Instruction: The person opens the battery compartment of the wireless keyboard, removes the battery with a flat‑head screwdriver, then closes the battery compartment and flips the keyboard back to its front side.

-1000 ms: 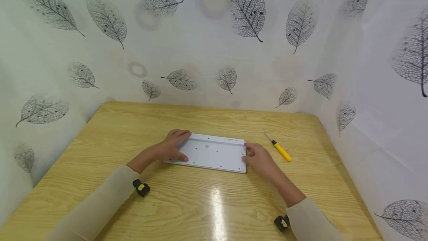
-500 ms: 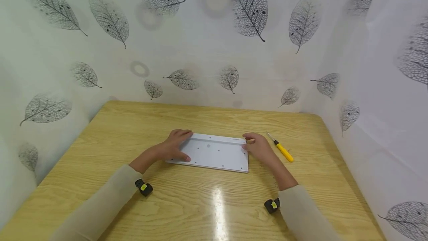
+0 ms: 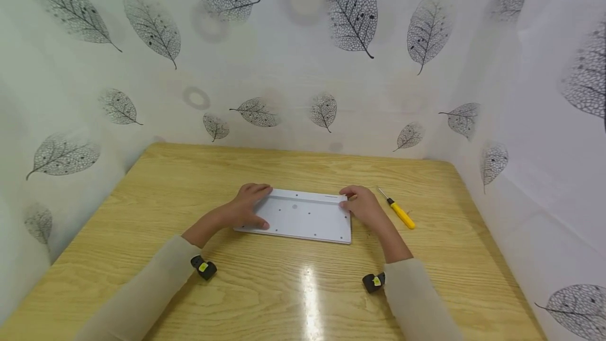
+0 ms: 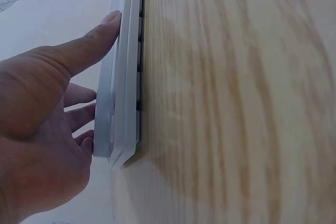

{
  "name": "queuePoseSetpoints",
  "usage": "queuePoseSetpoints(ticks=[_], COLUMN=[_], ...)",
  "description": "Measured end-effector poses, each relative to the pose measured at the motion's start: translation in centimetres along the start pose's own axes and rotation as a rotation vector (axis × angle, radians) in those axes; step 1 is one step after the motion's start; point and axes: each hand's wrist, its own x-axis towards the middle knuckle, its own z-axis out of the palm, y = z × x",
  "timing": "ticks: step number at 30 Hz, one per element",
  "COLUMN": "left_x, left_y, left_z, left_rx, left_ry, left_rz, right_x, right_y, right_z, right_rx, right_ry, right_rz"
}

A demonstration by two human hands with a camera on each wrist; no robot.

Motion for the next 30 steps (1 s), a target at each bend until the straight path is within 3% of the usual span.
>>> queuePoseSetpoints(ticks=[5, 9, 18, 26, 30], left_x=[0.0, 0.3, 2.7, 6.1, 7.8], left_y=[0.1, 0.3, 1.7, 4.6, 5.9], left_z=[0.1, 0.1, 0.5, 1.2, 2.0], left_rx=[-0.006, -0.075, -0.171, -0.373, -0.362], left_ry=[0.001, 0.041, 0.148, 0.101, 0.065], left_rz=[-0.012, -0.019, -0.009, 0.032, 0.059], right_x=[0.2, 0.4, 0.6, 0.7, 0.7], right_y=[0.1, 0.2, 0.5, 0.7, 0.8], right_z=[0.0, 0.0, 0.0, 0.0, 0.0], right_rx=[0.018, 0.022, 0.059, 0.076, 0.084], right_ry=[-0.012, -0.017, -0.032, -0.034, -0.037], right_rz=[0.012, 0.013, 0.028, 0.043, 0.044])
